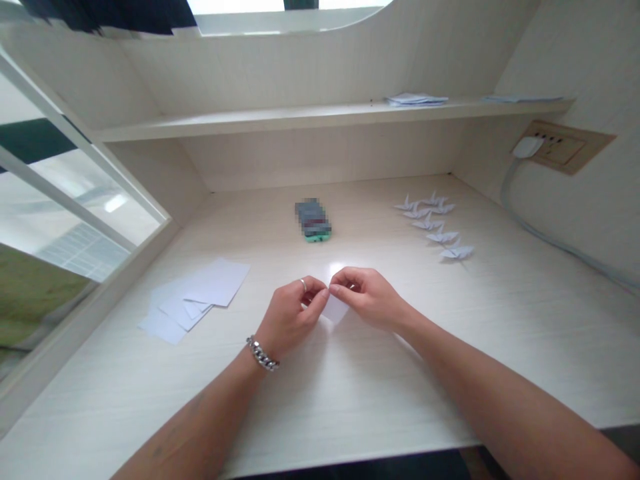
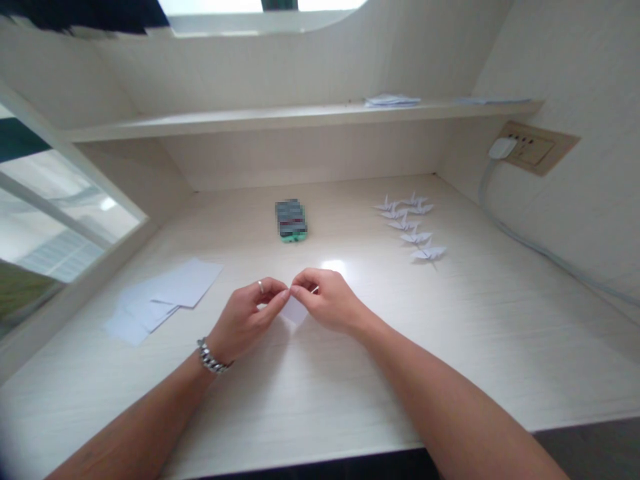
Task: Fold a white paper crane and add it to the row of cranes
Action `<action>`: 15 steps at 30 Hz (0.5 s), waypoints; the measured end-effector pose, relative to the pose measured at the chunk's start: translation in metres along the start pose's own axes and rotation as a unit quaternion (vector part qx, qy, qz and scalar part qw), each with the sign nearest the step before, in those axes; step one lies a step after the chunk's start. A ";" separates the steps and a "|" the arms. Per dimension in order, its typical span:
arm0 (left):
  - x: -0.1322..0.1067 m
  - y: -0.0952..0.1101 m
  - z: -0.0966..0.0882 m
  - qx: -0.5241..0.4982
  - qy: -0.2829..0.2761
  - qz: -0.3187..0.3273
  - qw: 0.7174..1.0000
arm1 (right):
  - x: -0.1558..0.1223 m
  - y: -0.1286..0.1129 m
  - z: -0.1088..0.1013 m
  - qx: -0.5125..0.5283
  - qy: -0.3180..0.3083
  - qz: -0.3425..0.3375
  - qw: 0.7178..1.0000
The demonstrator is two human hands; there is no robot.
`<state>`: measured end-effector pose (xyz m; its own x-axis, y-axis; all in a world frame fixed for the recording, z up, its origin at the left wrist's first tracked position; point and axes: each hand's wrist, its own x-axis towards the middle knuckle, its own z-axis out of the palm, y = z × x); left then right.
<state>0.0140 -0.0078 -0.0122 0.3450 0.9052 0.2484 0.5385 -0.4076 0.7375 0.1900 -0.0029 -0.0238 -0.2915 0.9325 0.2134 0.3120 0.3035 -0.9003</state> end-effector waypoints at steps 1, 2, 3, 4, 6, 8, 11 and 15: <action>0.000 0.000 0.000 -0.004 -0.002 -0.001 1.000 | 0.000 0.000 0.000 0.004 0.002 0.002 1.000; 0.001 0.000 0.000 -0.012 -0.003 -0.003 1.000 | 0.000 0.000 0.000 0.014 0.009 0.005 1.000; 0.001 -0.001 -0.001 -0.023 -0.005 -0.007 1.000 | 0.001 0.001 -0.001 0.031 0.020 0.010 0.999; 0.002 -0.002 -0.002 -0.036 -0.007 -0.011 0.999 | 0.002 0.002 -0.003 0.053 0.035 0.017 0.998; 0.003 -0.004 -0.004 -0.053 -0.007 -0.026 0.998 | 0.005 0.005 -0.007 0.110 0.071 0.033 0.991; 0.003 -0.008 -0.006 -0.056 0.000 -0.040 0.998 | 0.007 0.008 -0.011 0.167 0.106 0.047 0.979; 0.003 -0.011 -0.006 -0.078 0.010 -0.065 0.995 | 0.010 0.009 -0.013 0.233 0.153 0.077 0.957; 0.004 -0.011 -0.002 -0.154 0.012 -0.076 0.985 | 0.010 0.006 -0.008 0.280 0.146 0.095 0.944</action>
<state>0.0076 0.0003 -0.0185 0.2576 0.9572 0.1317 0.3233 -0.2138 0.9218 0.1965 0.0094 -0.0236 0.0092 0.9987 0.0498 -0.2171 0.0507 -0.9748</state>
